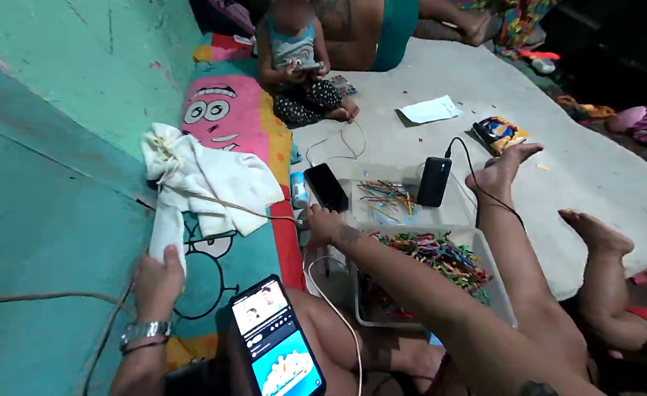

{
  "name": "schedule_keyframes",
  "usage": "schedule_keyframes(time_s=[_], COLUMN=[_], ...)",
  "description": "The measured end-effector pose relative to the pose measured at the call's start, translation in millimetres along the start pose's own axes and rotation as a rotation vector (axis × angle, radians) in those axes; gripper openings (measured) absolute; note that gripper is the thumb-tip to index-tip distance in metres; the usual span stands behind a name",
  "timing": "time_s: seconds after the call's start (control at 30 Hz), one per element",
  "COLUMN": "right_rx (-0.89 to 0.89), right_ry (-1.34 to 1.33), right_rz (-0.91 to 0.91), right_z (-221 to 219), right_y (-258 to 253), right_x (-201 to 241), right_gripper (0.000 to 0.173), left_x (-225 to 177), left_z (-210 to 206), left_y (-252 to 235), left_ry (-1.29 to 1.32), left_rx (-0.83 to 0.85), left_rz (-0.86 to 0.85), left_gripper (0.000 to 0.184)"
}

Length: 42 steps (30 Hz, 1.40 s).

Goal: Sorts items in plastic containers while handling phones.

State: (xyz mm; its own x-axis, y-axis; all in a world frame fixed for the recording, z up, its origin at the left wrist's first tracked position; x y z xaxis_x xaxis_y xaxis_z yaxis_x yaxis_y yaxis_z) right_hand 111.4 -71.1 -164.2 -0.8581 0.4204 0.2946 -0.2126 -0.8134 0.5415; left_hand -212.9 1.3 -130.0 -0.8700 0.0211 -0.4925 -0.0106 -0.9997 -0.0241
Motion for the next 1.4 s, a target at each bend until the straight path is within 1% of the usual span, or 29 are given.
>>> schedule_keyframes(time_s=[0.1,0.13,0.2,0.23,0.27,0.3,0.37,0.43,0.5,0.57,0.63,0.7,0.73,0.8,0.9,0.97,1.03,1.07,1.1,1.17,1.2,1.23,1.27,1.3,1.33,1.37,1.4], right_rx=[0.043,0.062,0.069,0.041,-0.024,-0.109,-0.209,-0.219,-0.203,-0.181,-0.201,-0.226,-0.233,-0.241,-0.214,-0.178,-0.141,-0.112,-0.095,-0.108,-0.143,-0.168,-0.185,-0.184,-0.182,-0.178,-0.167], right_ry=[0.045,0.036,-0.1,-0.205,-0.312,-0.392,-0.454,-0.396,-0.309,-0.261,-0.226,-0.25,-0.326,-0.602,-1.038,-1.23,-1.395,-1.488,-1.557,-1.542,-1.469,-1.377,-1.288,-1.229,-1.202,-1.191,-1.196], right_rz=[0.024,0.038,0.034,-0.009,-0.075,-0.155,-0.295,-0.367,-0.385,-0.388,-0.39,-0.393,-0.388,-0.352,-0.251,-0.115,0.071,0.156,0.206,0.207,0.167,0.135,0.126,0.124,0.121,0.126,0.144], right_z=[3.7,6.9,15.1,19.4,24.2,29.2,41.1,54.5,59.9,53.9,50.9,57.7,61.3,70.4,98.1,119.6,140.0,149.4,157.1,169.0,172.0,173.1,171.7,167.0,158.4,147.7,135.9], right_y=[1.7,1.5,0.8,0.1,-0.9,-3.9,-16.0,-30.5,-46.6,-62.8,-70.4,-69.1,-69.3,-69.7,-57.3,-42.2,-16.6,-5.1,5.6,34.8,51.3,66.8,78.9,87.7,96.3,105.7,115.3], right_x=[-0.5,-2.3,-6.8,-8.2,-8.6,-9.2,-10.5,-11.2,-16.2,-23.6,-25.0,-24.8,-27.8,-37.1,-43.2,-48.1,-47.9,-48.4,-48.7,-45.8,-42.5,-39.0,-36.5,-35.3,-32.6,-27.5,-21.0], right_gripper=[0.104,0.098,0.072,0.06,0.052,0.049,0.055,0.067,0.081,0.095,0.096,0.097,0.098,0.098,0.092,0.081,0.059,0.053,0.049,0.05,0.05,0.051,0.056,0.069,0.079,0.084,0.084], left_x=[-4.8,-5.2,-8.5,-11.5,-15.5,-20.3,-28.8,-32.9,-34.0,-31.5,-30.8,-31.8,-31.8,-28.8,-19.5,-14.9,-12.3,-10.7,-10.3,-11.5,-17.3,-29.8,-47.8,-68.5,-91.7,-117.3,-140.8], left_z=[4.2,4.5,6.1,7.0,6.7,4.5,-1.6,-6.2,-9.0,-10.7,-12.1,-11.9,-11.4,-11.4,-12.9,-11.5,-9.2,-10.5,-12.4,-13.3,-10.0,-5.0,-0.6,1.9,2.3,2.3,1.7], left_y=[-26.8,-34.4,-45.5,-49.8,-53.2,-54.4,-48.2,-43.5,-42.9,-43.4,-44.8,-46.4,-47.3,-49.7,-60.0,-65.2,-66.9,-66.7,-63.6,-52.7,-44.9,-34.9,-23.0,-9.8,6.3,24.0,39.2], left_ry=[-0.028,-0.036,-0.074,-0.122,-0.186,-0.258,-0.382,-0.452,-0.438,-0.403,-0.372,-0.328,-0.314,-0.288,-0.244,-0.171,-0.094,-0.088,-0.094,-0.08,-0.025,0.049,0.122,0.208,0.318,0.438,0.524], left_rx=[0.112,0.135,0.178,0.208,0.233,0.243,0.186,0.076,0.009,0.01,0.066,0.09,0.102,0.125,0.184,0.212,0.21,0.183,0.13,-0.049,-0.147,-0.241,-0.311,-0.317,-0.243,-0.088,0.11], left_rz=[0.098,0.107,0.116,0.122,0.125,0.122,0.084,0.016,-0.037,-0.036,0.009,0.039,0.05,0.067,0.097,0.12,0.136,0.126,0.103,-0.014,-0.11,-0.209,-0.293,-0.373,-0.446,-0.501,-0.551], left_gripper=[0.079,0.081,0.083,0.082,0.082,0.082,0.079,0.072,0.064,0.063,0.066,0.069,0.069,0.07,0.075,0.078,0.08,0.079,0.077,0.061,0.052,0.05,0.049,0.047,0.044,0.04,0.041])
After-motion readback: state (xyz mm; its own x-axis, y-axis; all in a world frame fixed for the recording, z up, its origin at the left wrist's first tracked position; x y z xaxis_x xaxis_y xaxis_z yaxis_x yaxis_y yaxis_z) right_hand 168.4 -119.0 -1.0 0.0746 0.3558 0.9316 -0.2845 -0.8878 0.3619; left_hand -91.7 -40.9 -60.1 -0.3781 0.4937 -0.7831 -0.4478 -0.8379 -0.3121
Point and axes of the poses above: each hand's wrist, its own y-axis away from the middle knuckle, its own z-axis out of the back of the hand, x = y × z, the point moved 1 cm from there along -y, towards the middle knuckle, and after that the axes turned 9 degrees about -z, right-handed, at the moved point
